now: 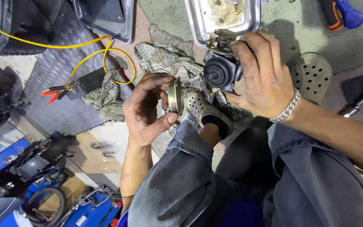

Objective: The person assembles a carburetor by inserting a black cylindrical part into the main body, then cleaning a brass component with a spray can and wiping it with a cloth. They reattach the brass part to the carburetor and tighten it using a wrench.

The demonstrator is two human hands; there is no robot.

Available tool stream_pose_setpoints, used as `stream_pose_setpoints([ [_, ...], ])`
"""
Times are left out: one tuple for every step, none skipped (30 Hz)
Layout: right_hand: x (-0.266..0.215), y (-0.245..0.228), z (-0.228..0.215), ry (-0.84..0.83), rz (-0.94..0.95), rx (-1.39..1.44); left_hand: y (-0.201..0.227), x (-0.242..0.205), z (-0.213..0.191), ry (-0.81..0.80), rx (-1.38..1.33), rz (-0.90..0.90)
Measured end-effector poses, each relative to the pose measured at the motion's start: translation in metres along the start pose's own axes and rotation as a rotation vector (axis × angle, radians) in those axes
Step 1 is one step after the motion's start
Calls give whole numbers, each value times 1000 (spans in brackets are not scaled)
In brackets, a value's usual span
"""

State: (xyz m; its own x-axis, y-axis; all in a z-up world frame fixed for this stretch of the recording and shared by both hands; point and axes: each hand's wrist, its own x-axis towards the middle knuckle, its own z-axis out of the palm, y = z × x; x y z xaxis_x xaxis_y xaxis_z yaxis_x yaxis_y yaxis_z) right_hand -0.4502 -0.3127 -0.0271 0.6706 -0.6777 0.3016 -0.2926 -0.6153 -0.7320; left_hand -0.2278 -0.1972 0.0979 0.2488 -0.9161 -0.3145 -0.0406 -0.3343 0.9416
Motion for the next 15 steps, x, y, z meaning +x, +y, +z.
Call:
stream_pose_setpoints([
  [1, -1, -1, -4, 5, 3, 1, 0, 2, 18, 24, -6],
  [1, -1, -2, -8, 10, 7, 3, 0, 3, 36, 48, -13],
  [1, -2, -2, -8, 10, 6, 4, 0, 4, 36, 48, -13],
  [2, -2, -3, -6, 14, 2, 6, 1, 5, 33, 76, -4],
  [2, -3, -3, -4, 17, -3, 8, 2, 7, 30, 104, 5],
  [2, -3, -3, -4, 18, -4, 11, 3, 9, 29, 103, 5],
  [2, -2, -2, 8, 15, -3, 13, 5, 12, 64, 287, 65],
  [2, -2, -1, 20, 12, -3, 16, 6, 15, 99, 471, 124],
  [1, -2, -1, 19, 11, -3, 19, 6, 18, 100, 470, 124],
  [1, -1, 0, 22, 7, -20, 21, 6, 21, 112, 568, 174],
  [1, -1, 1, 26, 2, -37, 24, 6, 23, 125, 667, 224],
  [1, -2, -1, 25, 0, -37, 25, 6, 24, 127, 667, 225],
  [2, -3, -3, 10, 14, -24, 26, 5, 25, 129, 680, 246],
  [2, -5, -5, -6, 27, -11, 27, 5, 26, 131, 693, 267],
  [2, -5, -5, -6, 26, -11, 28, 5, 27, 133, 693, 267],
])
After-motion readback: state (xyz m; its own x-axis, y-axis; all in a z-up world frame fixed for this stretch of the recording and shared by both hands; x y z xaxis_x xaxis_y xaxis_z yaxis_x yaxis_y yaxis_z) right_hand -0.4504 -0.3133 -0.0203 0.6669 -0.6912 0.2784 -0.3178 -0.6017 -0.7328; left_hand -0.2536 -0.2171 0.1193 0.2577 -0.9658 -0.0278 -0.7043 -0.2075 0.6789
